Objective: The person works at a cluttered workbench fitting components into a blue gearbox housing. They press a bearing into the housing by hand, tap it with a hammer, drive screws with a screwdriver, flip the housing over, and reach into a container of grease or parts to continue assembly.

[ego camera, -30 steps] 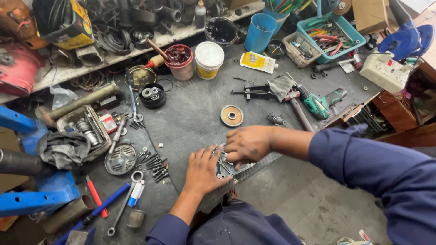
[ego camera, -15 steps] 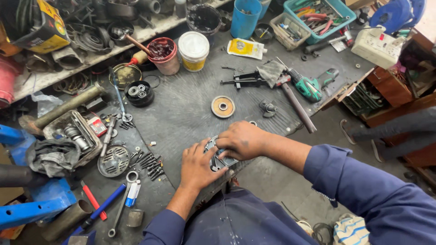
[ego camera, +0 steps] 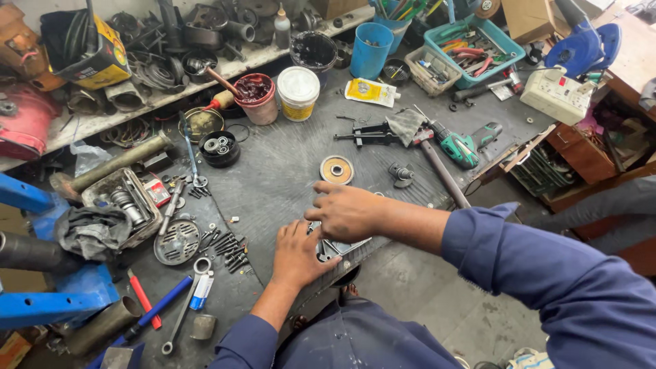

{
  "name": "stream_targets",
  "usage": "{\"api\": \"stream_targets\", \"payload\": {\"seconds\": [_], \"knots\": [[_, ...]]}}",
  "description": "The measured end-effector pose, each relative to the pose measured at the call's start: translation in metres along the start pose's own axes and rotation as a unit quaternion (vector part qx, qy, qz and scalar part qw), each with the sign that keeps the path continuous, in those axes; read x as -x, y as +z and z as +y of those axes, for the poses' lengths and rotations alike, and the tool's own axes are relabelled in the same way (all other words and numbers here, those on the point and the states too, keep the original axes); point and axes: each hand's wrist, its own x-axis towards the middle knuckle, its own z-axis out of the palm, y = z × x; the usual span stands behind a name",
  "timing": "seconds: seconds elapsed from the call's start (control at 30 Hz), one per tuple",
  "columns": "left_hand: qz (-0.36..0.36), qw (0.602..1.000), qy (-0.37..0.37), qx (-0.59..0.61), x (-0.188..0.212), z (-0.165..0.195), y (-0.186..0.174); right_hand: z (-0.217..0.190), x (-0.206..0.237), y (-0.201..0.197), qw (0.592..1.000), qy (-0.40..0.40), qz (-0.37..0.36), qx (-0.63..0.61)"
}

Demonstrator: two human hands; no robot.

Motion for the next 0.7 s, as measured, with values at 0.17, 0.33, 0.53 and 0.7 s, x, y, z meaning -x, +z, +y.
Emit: {"api": "stream_targets", "payload": {"seconds": [0.17, 0.33, 0.53, 0.7], "knots": [[0.016, 1.0, 0.014, -0.009, 0.0, 0.0, 0.003, 0.001, -0.001, 0.008, 0.996, 0.043, -0.07, -0.042], [0.059, 0.998, 0.019, 0.023, 0.001, -0.005, 0.008, -0.006, -0.005, 0.019, 0.967, 0.214, -0.13, -0.051], [0.071, 0.997, 0.011, 0.032, -0.001, -0.013, 0.016, -0.016, 0.0, 0.034, 0.935, 0.349, -0.03, -0.05], [0.06, 0.998, 0.001, 0.037, -0.007, -0.017, 0.019, -0.019, 0.002, 0.046, 0.936, 0.346, 0.057, -0.006]]}}
